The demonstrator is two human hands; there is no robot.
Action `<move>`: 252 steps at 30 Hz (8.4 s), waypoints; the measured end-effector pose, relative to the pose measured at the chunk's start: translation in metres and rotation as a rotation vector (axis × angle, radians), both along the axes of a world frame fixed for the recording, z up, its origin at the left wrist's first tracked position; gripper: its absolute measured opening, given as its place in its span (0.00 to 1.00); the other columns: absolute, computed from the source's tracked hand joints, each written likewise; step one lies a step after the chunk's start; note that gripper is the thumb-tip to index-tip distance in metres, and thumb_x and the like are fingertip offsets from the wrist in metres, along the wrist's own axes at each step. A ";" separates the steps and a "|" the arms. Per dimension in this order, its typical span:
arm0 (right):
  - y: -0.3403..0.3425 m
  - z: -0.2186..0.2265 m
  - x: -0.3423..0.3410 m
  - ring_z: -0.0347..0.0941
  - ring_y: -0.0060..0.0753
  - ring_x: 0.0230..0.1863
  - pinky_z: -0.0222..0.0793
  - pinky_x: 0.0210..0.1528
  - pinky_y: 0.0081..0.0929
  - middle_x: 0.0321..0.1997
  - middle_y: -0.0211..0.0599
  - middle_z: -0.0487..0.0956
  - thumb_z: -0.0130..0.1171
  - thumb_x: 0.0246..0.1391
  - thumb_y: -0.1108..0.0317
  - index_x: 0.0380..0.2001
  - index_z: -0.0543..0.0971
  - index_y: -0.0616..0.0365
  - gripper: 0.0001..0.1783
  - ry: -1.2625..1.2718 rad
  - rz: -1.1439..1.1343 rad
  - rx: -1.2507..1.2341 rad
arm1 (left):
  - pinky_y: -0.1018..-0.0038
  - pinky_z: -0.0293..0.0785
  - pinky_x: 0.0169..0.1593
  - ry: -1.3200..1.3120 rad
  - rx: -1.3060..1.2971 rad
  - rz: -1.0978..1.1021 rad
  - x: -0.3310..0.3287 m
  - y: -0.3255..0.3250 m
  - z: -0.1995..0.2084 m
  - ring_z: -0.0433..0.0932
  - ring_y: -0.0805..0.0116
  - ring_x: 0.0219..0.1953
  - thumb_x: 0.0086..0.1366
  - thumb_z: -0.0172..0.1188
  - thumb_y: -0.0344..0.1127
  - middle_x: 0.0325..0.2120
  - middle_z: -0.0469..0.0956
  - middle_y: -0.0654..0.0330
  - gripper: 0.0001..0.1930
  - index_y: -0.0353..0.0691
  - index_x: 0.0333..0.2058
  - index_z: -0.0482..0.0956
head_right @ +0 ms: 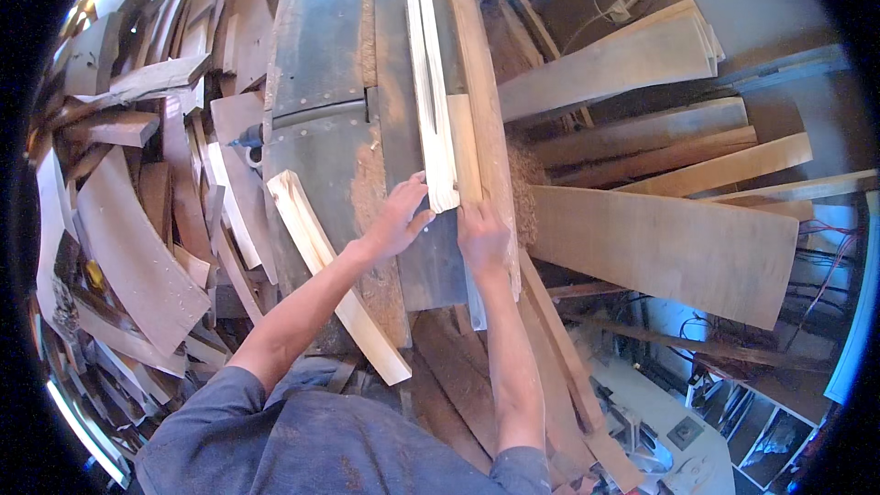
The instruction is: The person uses a table saw to cut long wooden planks into smaller pieces. They feed the wood through the saw blade one at a time, guiding it with both hands, and then stack the cut pieces on a nearby workbench. The process is repeated for several different planks throughout the video.
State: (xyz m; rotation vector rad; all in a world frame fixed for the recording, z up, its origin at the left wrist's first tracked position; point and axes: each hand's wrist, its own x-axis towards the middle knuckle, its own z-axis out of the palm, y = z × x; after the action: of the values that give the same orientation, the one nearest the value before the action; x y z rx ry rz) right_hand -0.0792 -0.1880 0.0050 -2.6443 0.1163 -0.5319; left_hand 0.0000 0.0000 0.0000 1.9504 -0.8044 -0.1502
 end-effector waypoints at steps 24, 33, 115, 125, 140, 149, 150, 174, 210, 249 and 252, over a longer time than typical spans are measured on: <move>-0.006 -0.015 0.044 0.79 0.49 0.32 0.75 0.33 0.43 0.31 0.41 0.79 0.65 0.56 0.71 0.37 0.84 0.56 0.06 -0.063 0.005 0.024 | 0.53 0.67 0.65 -0.087 -0.044 0.014 0.043 -0.004 -0.021 0.69 0.38 0.62 0.60 0.67 0.24 0.62 0.70 0.40 0.27 0.31 0.57 0.70; -0.004 -0.010 0.066 0.78 0.48 0.30 0.74 0.31 0.42 0.30 0.39 0.78 0.66 0.55 0.71 0.36 0.84 0.55 0.05 -0.088 -0.009 0.020 | 0.54 0.67 0.66 -0.044 -0.019 0.017 0.063 -0.004 -0.010 0.69 0.38 0.63 0.61 0.67 0.24 0.61 0.71 0.40 0.25 0.31 0.56 0.71; 0.103 0.154 -0.164 0.79 0.47 0.43 0.75 0.49 0.37 0.37 0.46 0.81 0.68 0.54 0.73 0.46 0.82 0.68 0.16 0.224 -0.476 0.549 | 0.67 0.80 0.54 1.056 -0.918 0.029 0.150 0.096 0.151 0.81 0.63 0.48 0.68 0.64 0.59 0.48 0.79 0.56 0.38 0.35 0.64 0.68; 0.205 0.177 -0.247 0.72 0.59 0.59 0.71 0.60 0.47 0.59 0.57 0.74 0.76 0.48 0.61 0.65 0.68 0.66 0.44 0.235 -0.097 0.154 | 0.61 0.78 0.58 1.113 -0.987 0.278 -0.166 0.106 0.122 0.78 0.64 0.52 0.61 0.66 0.67 0.48 0.78 0.60 0.44 0.38 0.63 0.66; 0.242 0.224 -0.343 0.81 0.31 0.41 0.76 0.48 0.31 0.42 0.41 0.84 0.70 0.55 0.58 0.58 0.76 0.63 0.31 0.563 -0.028 0.884 | 0.58 0.85 0.53 1.490 -1.055 -0.190 -0.266 0.180 0.101 0.85 0.57 0.48 0.63 0.71 0.58 0.48 0.82 0.48 0.37 0.37 0.60 0.72; 0.245 0.168 -0.321 0.75 0.41 0.55 0.71 0.59 0.38 0.55 0.46 0.78 0.77 0.48 0.62 0.66 0.70 0.67 0.44 0.461 -0.095 0.624 | 0.62 0.85 0.48 1.463 -0.988 0.013 -0.242 0.187 0.109 0.85 0.61 0.42 0.66 0.70 0.42 0.43 0.83 0.53 0.25 0.33 0.55 0.76; 0.253 0.166 -0.319 0.74 0.44 0.57 0.71 0.59 0.39 0.56 0.49 0.76 0.78 0.46 0.62 0.67 0.68 0.67 0.47 0.360 -0.137 0.390 | 0.62 0.85 0.49 1.440 -0.941 0.077 -0.242 0.185 0.106 0.85 0.61 0.43 0.65 0.71 0.42 0.43 0.83 0.53 0.25 0.32 0.54 0.76; 0.246 0.090 -0.251 0.70 0.61 0.58 0.67 0.62 0.48 0.55 0.57 0.76 0.76 0.48 0.57 0.64 0.71 0.64 0.43 0.234 -0.002 0.244 | 0.66 0.83 0.43 0.967 -0.585 0.824 -0.223 0.223 0.062 0.84 0.62 0.40 0.62 0.74 0.33 0.42 0.81 0.50 0.23 0.30 0.47 0.70; 0.137 0.018 -0.433 0.83 0.50 0.44 0.86 0.39 0.41 0.46 0.50 0.82 0.52 0.68 0.37 0.57 0.74 0.66 0.38 -0.006 -0.641 2.304 | 0.51 0.73 0.55 0.219 0.524 0.693 -0.155 0.208 -0.012 0.77 0.37 0.50 0.68 0.62 0.55 0.42 0.80 0.39 0.25 0.34 0.44 0.83; 0.120 0.009 -0.303 0.71 0.24 0.21 0.68 0.27 0.31 0.18 0.34 0.75 0.57 0.67 0.60 0.26 0.81 0.65 0.20 0.364 -0.807 0.870 | 0.69 0.75 0.49 0.501 -0.226 0.378 -0.109 -0.030 -0.031 0.76 0.66 0.37 0.67 0.64 0.32 0.49 0.82 0.50 0.30 0.28 0.65 0.70; 0.121 0.013 -0.294 0.71 0.23 0.20 0.67 0.26 0.30 0.17 0.33 0.75 0.57 0.68 0.58 0.25 0.81 0.64 0.22 0.349 -0.812 0.901 | 0.74 0.74 0.47 0.505 -0.230 0.406 -0.104 -0.029 -0.027 0.72 0.73 0.37 0.66 0.63 0.32 0.44 0.80 0.62 0.30 0.28 0.65 0.71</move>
State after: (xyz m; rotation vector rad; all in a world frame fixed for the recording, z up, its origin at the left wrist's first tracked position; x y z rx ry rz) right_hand -0.3737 -0.0675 0.0178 -1.6807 1.2414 -0.1563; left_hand -0.1045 -0.0293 -0.0266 1.7091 -0.0859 -0.2774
